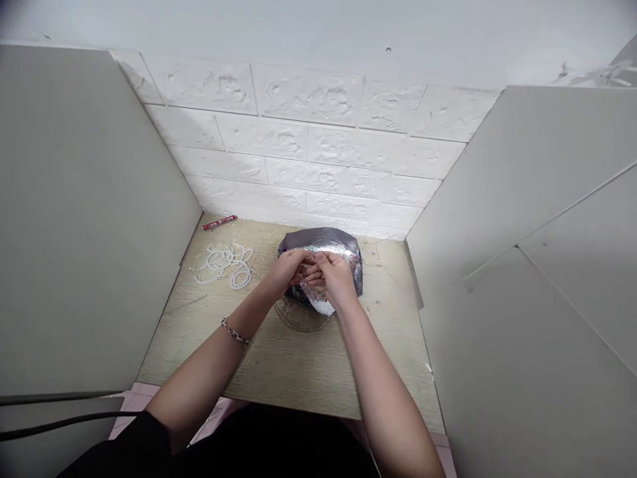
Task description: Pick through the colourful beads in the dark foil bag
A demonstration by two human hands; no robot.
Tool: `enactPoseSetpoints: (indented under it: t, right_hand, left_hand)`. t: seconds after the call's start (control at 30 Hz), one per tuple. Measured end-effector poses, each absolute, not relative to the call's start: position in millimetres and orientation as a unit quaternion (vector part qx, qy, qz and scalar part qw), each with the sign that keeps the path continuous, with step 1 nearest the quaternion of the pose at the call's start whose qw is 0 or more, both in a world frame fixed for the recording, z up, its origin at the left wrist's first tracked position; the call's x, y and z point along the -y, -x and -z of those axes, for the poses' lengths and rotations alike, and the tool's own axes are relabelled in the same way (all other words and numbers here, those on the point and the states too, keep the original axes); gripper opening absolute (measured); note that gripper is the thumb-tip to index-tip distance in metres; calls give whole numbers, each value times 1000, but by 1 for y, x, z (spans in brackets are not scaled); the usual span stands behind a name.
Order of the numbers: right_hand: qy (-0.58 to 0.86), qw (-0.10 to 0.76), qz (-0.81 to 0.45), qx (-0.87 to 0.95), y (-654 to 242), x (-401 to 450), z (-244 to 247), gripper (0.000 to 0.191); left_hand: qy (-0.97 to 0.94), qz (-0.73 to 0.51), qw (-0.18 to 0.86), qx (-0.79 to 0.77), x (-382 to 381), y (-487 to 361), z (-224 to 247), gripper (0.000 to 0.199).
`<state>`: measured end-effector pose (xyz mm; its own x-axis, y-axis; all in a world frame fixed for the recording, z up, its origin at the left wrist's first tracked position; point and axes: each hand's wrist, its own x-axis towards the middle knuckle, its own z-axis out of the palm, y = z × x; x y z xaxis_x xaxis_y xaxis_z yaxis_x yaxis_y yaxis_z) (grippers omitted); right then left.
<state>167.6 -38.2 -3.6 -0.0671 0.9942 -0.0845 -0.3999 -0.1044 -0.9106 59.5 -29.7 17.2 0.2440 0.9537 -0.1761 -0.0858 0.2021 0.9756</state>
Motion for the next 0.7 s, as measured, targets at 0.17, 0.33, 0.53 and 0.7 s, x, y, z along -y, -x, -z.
enactPoseSetpoints:
  t: [0.17, 0.33, 0.53, 0.7]
  right_hand:
    - [398, 563, -643, 333, -167, 40, 0, 21]
    - [397, 578, -651, 290, -167, 36, 3, 16]
    - [409, 577, -640, 302, -166, 34, 9, 16]
    - [414, 557, -647, 316, -164, 34, 13, 18]
  left_hand:
    - [-512, -415, 592, -464, 30, -60, -19, 18]
    - [-578, -405, 557, -437, 30, -62, -15, 25]
    - [-687, -362, 446, -445, 23, -47, -12, 29]
    - [-751, -303, 358, -465, 17, -35, -10, 27]
